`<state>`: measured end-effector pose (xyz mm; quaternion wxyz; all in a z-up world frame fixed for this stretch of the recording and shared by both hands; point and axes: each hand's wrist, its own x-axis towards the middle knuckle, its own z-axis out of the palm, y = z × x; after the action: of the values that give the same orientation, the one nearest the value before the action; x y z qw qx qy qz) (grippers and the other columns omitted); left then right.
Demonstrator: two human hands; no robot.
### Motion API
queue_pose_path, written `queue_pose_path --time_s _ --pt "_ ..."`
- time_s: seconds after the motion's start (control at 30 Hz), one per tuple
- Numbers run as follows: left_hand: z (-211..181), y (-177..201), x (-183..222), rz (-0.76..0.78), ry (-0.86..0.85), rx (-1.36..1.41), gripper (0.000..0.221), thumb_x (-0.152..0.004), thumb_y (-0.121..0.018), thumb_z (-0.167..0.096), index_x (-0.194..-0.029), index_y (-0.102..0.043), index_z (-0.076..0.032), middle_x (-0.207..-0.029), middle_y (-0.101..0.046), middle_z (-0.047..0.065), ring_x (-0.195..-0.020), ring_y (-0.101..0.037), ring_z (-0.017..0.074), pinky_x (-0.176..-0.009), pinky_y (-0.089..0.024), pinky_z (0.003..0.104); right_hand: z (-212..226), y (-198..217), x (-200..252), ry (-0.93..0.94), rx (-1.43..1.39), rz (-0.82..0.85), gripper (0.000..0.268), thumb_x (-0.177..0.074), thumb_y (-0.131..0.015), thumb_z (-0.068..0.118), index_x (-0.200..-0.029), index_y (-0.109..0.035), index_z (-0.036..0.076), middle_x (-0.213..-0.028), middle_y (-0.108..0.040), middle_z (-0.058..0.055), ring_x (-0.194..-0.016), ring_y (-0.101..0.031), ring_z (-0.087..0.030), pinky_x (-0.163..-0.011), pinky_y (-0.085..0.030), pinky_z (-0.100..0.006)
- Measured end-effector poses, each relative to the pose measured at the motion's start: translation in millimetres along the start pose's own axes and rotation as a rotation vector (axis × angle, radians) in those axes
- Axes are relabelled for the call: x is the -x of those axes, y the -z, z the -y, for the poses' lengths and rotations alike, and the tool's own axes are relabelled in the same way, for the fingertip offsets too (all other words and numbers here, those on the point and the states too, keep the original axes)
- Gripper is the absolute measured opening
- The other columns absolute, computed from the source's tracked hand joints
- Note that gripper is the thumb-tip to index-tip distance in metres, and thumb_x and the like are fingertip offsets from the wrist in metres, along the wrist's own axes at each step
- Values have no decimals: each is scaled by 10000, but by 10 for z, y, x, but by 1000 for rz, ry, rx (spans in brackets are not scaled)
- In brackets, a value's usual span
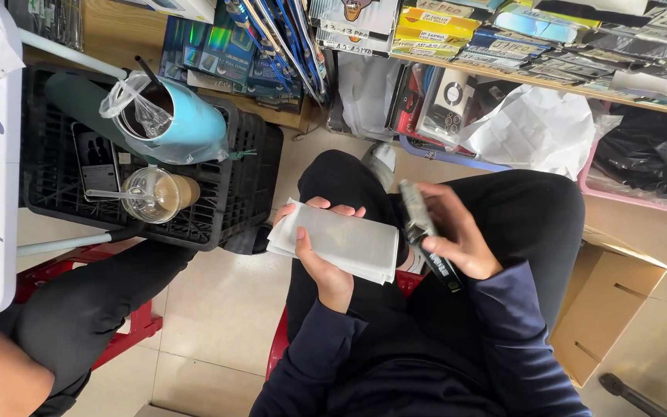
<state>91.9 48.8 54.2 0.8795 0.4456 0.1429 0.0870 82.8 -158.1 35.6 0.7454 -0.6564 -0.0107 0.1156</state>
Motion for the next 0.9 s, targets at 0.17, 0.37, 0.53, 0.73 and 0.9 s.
queue_pose_path --time_s 0.17,0.37,0.53,0.73,0.9 --pt "13 45 2 -65 -11 6 534 -1046 -301 -504 -1470 -274 -179 -1160 -480 82 -973 -671 247 -941 -585 623 257 -158 -62 -122 35 187 921 -757 -794 410 -1497 -432 -2 -1287 -583 -260 -1134 -588 -373 -970 -448 -570" --pt "-55 43 -32 -129 -27 5 550 -1043 -305 -520 -1480 -249 -189 -1169 -481 71 -996 -671 246 -960 -590 598 250 -168 -26 -200 79 289 924 -724 -856 351 -1489 -456 19 -1277 -578 -248 -1146 -573 -373 -1008 -418 -564" --pt "-56 -7 -17 -102 -66 -117 517 -1046 -352 -458 -1456 -246 -163 -1177 -466 88 -970 -681 259 -908 -632 553 269 -153 -16 -235 56 324 926 -708 -886 339 -1475 -472 29 -1280 -575 -213 -1171 -589 -346 -1037 -417 -547" --pt "85 33 -28 -11 -180 -286 477 -1032 -401 -413 -1394 -197 -177 -1138 -515 111 -847 -729 276 -825 -669 501 319 -184 -17 -219 34 319 958 -694 -907 397 -1470 -488 20 -1271 -580 -201 -1176 -570 -317 -1050 -402 -545" --pt "161 -9 26 236 -166 -323 501 -986 -608 -258 -1322 -283 -76 -1267 -514 197 -1048 -715 334 -979 -561 519 299 -190 -8 -220 80 315 911 -733 -890 386 -1482 -491 54 -1237 -591 -156 -1147 -590 -256 -1050 -428 -495"
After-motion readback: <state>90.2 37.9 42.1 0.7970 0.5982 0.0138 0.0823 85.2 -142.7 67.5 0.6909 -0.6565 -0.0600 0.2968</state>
